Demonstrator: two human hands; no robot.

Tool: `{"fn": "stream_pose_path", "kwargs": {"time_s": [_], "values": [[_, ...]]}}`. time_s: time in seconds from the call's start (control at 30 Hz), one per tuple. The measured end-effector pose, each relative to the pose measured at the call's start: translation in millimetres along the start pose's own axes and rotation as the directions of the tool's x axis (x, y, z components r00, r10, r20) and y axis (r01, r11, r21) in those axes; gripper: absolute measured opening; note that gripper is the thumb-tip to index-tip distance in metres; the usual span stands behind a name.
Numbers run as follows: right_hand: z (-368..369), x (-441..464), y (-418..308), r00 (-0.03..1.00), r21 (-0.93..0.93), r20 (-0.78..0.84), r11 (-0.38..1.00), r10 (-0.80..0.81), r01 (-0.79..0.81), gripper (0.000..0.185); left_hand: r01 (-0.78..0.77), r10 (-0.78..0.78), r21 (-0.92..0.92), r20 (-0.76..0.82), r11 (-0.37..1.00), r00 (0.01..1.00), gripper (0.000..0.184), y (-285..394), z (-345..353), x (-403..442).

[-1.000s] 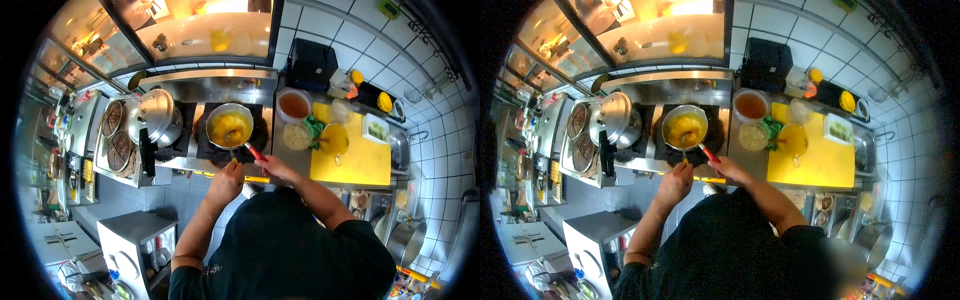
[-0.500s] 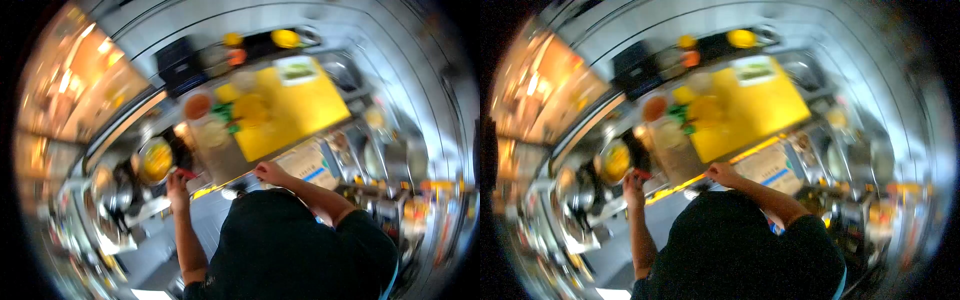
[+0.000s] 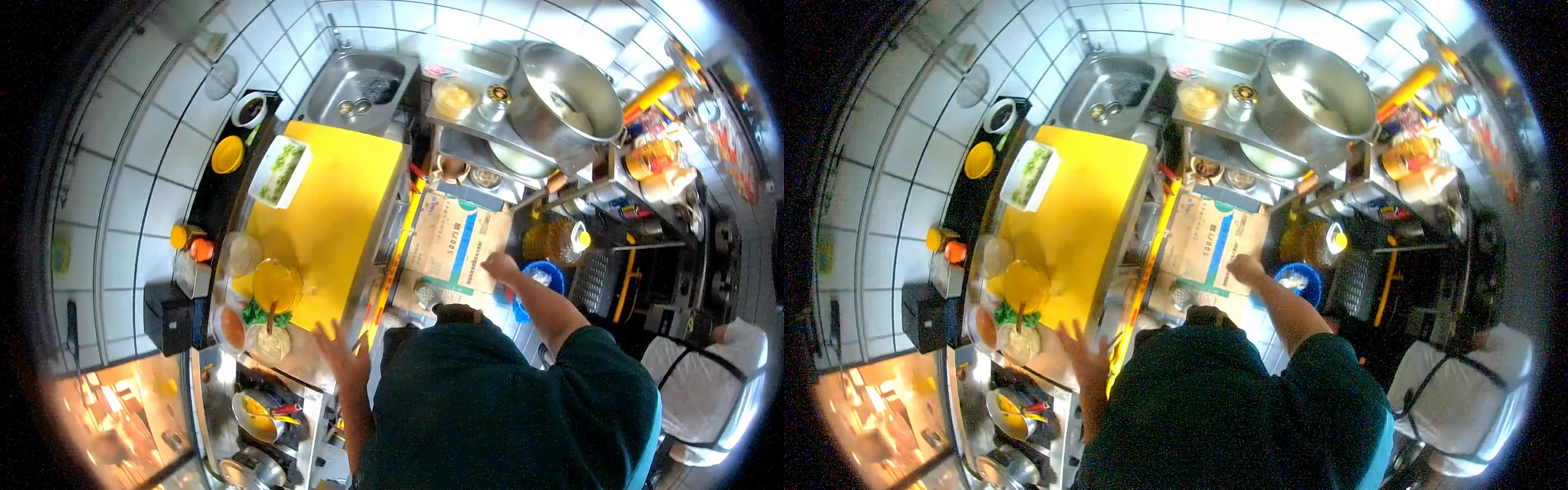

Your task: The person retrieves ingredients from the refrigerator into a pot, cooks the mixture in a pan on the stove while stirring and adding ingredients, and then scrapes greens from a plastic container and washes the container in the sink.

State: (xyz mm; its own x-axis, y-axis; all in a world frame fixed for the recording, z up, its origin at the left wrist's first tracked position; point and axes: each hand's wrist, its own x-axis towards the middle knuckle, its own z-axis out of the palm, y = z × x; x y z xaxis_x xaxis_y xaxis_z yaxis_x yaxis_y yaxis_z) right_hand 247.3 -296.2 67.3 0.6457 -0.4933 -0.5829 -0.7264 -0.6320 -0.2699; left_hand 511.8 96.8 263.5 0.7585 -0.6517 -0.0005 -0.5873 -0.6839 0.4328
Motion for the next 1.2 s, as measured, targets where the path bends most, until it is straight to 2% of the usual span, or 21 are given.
{"fn": "stream_pose_path", "kwargs": {"time_s": [0.03, 0.1, 0.13, 0.17, 0.2, 0.27, 0.33, 0.4, 0.47, 0.5, 0.6, 0.63, 0.7, 0.8, 0.9, 1.0, 1.03, 1.07, 1.1, 1.17, 1.2], "values": [[27, -4, 31, 0.989, 0.205, -0.03, 0.969, 0.146, -0.137, 0.039, -0.06, 0.058, 0.033, 0.075, 0.998, 0.996, 0.079, 18, -1, 16], [72, -12, 95, 0.998, -0.072, 0.03, 0.996, 0.048, -0.046, 0.037, -0.16, 0.149, 0.05, 0.172, 0.986, 0.974, 0.079, 40, 0, 40], [84, -16, 112, 0.97, -0.499, 0.196, 0.837, -0.142, 0.223, 0.036, -0.199, 0.188, 0.036, 0.195, 0.979, 0.963, 0.079, 44, 1, 50], [76, -39, 101, 0.951, -0.094, 0.028, 0.948, 0.306, -0.303, 0.038, -0.24, 0.229, 0.024, 0.219, 0.97, 0.948, 0.079, 45, 1, 59], [77, -65, 91, 0.697, 0.361, 0.083, 0.63, 0.713, -0.687, 0.039, -0.273, 0.256, 0.043, 0.237, 0.961, 0.937, 0.079, 43, 0, 68], [102, -102, 96, 0.683, 0.312, -0.001, 0.649, 0.73, -0.693, 0.04, -0.33, 0.302, 0.069, 0.263, 0.941, 0.916, 0.08, 40, 6, 84], [180, -107, 137, 0.803, 0.171, -0.032, 0.795, 0.595, -0.582, 0.045, -0.346, 0.312, 0.069, 0.298, 0.936, 0.902, 0.079, 35, 12, 100], [163, -148, 94, 0.679, 0.372, 0.056, 0.616, 0.732, -0.694, 0.052, -0.347, 0.303, 0.077, 0.34, 0.935, 0.89, 0.08, 35, 17, 118], [169, -159, 67, 0.677, 0.205, 0.195, 0.645, 0.71, -0.736, 0.062, -0.325, 0.279, 0.077, 0.355, 0.942, 0.892, 0.08, 35, 29, 137], [163, -162, 52, 0.629, 0.3, 0.226, 0.561, 0.744, -0.771, 0.067, -0.309, 0.263, 0.077, 0.357, 0.948, 0.896, 0.08, 34, 37, 147], [131, -147, 33, 0.783, 0.402, 0.155, 0.686, 0.602, -0.607, 0.059, -0.315, 0.287, 0.051, 0.291, 0.948, 0.913, 0.079, 22, 65, 173], [120, -138, 27, 0.841, 0.484, 0.015, 0.732, 0.54, -0.479, 0.049, -0.328, 0.31, 0.047, 0.229, 0.943, 0.923, 0.078, 23, 74, 180], [73, -109, 13, 0.913, 0.265, 0.021, 0.878, 0.408, -0.398, 0.03, -0.292, 0.272, 0.065, 0.223, 0.954, 0.936, 0.076, 28, 84, 197], [30, -49, -5, 0.949, 0.31, -0.091, 0.914, 0.303, -0.262, 0.027, -0.289, 0.265, 0.13, 0.172, 0.948, 0.949, 0.071, 26, 104, 229], [-36, 12, -33, 0.916, 0.667, -0.057, 0.698, 0.397, -0.26, 0.034, -0.273, 0.263, 0.197, 0.078, 0.941, 0.962, 0.066, 29, 114, 263], [-61, 96, -39, 0.919, 0.974, 0.106, 0.145, 0.38, -0.172, 0.045, -0.203, 0.21, 0.247, 0.0, 0.947, 0.978, 0.063, 18, 126, 307], [-72, 118, -40, 0.933, 0.992, 0.119, -0.016, 0.34, -0.121, 0.044, -0.174, 0.185, 0.255, -0.018, 0.951, 0.983, 0.062, 15, 134, 322], [-84, 146, -40, 0.902, 0.982, 0.185, -0.031, 0.39, -0.188, 0.036, -0.169, 0.185, 0.238, -0.043, 0.956, 0.982, 0.061, 13, 142, 332], [-51, 196, -6, 0.936, 0.995, 0.055, 0.062, 0.346, -0.082, 0.028, -0.163, 0.181, 0.222, -0.065, 0.961, 0.981, 0.06, 10, 148, 338], [-52, 255, 11, 0.923, 0.995, 0.076, -0.082, 0.377, -0.049, 0.017, -0.147, 0.165, 0.212, -0.068, 0.966, 0.984, 0.057, 6, 156, 341], [-93, 272, -6, 0.868, 0.947, 0.234, -0.305, 0.438, -0.102, 0.015, -0.137, 0.151, 0.215, -0.053, 0.967, 0.987, 0.056, 10, 154, 344]]}}
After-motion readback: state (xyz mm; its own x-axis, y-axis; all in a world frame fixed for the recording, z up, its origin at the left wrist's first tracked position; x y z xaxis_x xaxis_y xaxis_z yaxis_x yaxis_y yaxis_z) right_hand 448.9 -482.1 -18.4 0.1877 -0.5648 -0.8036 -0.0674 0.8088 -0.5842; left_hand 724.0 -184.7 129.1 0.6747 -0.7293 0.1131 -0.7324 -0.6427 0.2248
